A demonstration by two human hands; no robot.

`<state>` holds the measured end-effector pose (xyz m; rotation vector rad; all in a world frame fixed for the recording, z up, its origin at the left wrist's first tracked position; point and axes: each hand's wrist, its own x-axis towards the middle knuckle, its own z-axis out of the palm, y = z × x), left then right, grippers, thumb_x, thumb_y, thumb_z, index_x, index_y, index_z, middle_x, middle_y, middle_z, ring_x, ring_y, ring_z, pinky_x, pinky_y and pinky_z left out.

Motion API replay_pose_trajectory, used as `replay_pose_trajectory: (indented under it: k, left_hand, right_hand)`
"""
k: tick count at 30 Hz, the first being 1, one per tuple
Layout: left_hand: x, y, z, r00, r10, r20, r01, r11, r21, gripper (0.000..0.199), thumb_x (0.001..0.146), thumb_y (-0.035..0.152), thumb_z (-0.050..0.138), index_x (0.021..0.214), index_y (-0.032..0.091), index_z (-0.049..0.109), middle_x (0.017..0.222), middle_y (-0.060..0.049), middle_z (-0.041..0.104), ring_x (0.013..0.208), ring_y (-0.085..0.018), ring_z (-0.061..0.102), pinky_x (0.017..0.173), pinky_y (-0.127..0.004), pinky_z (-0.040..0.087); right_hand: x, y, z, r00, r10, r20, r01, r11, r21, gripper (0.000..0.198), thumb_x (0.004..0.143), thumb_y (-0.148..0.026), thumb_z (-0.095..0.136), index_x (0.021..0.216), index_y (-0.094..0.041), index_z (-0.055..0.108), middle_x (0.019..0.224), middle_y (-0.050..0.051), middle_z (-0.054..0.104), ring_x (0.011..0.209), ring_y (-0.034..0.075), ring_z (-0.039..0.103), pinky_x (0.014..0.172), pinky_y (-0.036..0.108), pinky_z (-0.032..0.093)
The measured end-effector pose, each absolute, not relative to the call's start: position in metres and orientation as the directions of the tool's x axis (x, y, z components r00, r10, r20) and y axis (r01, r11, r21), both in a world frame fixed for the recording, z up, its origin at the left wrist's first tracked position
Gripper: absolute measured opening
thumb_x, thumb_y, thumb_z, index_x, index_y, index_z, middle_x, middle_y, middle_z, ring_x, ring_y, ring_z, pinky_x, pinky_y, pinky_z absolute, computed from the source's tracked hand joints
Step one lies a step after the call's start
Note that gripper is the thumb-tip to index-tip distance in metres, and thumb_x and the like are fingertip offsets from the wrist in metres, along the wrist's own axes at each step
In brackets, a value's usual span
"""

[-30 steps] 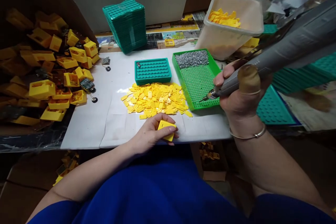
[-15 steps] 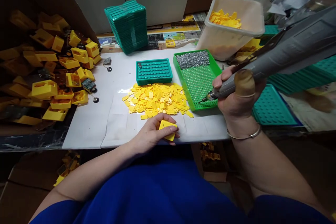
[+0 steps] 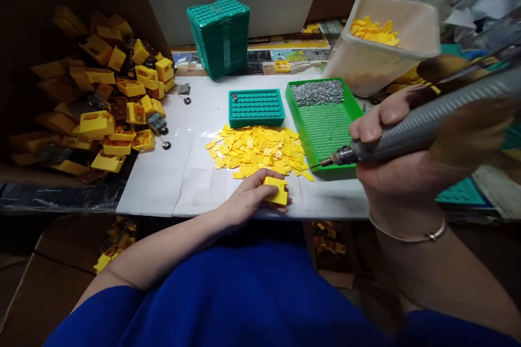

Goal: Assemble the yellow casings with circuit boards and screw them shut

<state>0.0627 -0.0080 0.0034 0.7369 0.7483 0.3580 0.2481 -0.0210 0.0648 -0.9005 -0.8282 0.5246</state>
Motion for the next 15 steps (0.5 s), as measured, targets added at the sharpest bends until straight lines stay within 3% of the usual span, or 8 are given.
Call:
replay_pose_trajectory:
  k: [6,15]
  left_hand:
    - [0.061,-0.01,0.001,0.697,0.542,-0.469,-0.059,0.695,0.716,0.026,0.075,0.021,0.063,0.101,0.018,0.057,0.086,-0.003,0.068,0.084,-0.019,0.07,0.079,-0.037,0.056]
    - [0.06,-0.01,-0.003,0.717,0.519,-0.466,-0.042,0.699,0.714,0.026,0.076,0.022,0.065,0.101,0.019,0.058,0.085,-0.002,0.067,0.08,-0.017,0.069,0.077,-0.035,0.057]
  right_hand:
    - [0.213,-0.03,0.061,0.394,0.837,0.379,-0.213,0.484,-0.849,0.045,0.061,-0.065,0.081,0.078,-0.027,0.064,0.059,-0.005,0.037,0.039,0.011,0.038,0.034,0.031,0.032]
    - [0.208,-0.028,0.048,0.371,0.842,0.392,-0.162,0.474,-0.865,0.043,0.066,-0.063,0.078,0.076,-0.026,0.058,0.059,-0.005,0.043,0.037,0.011,0.038,0.032,0.03,0.032]
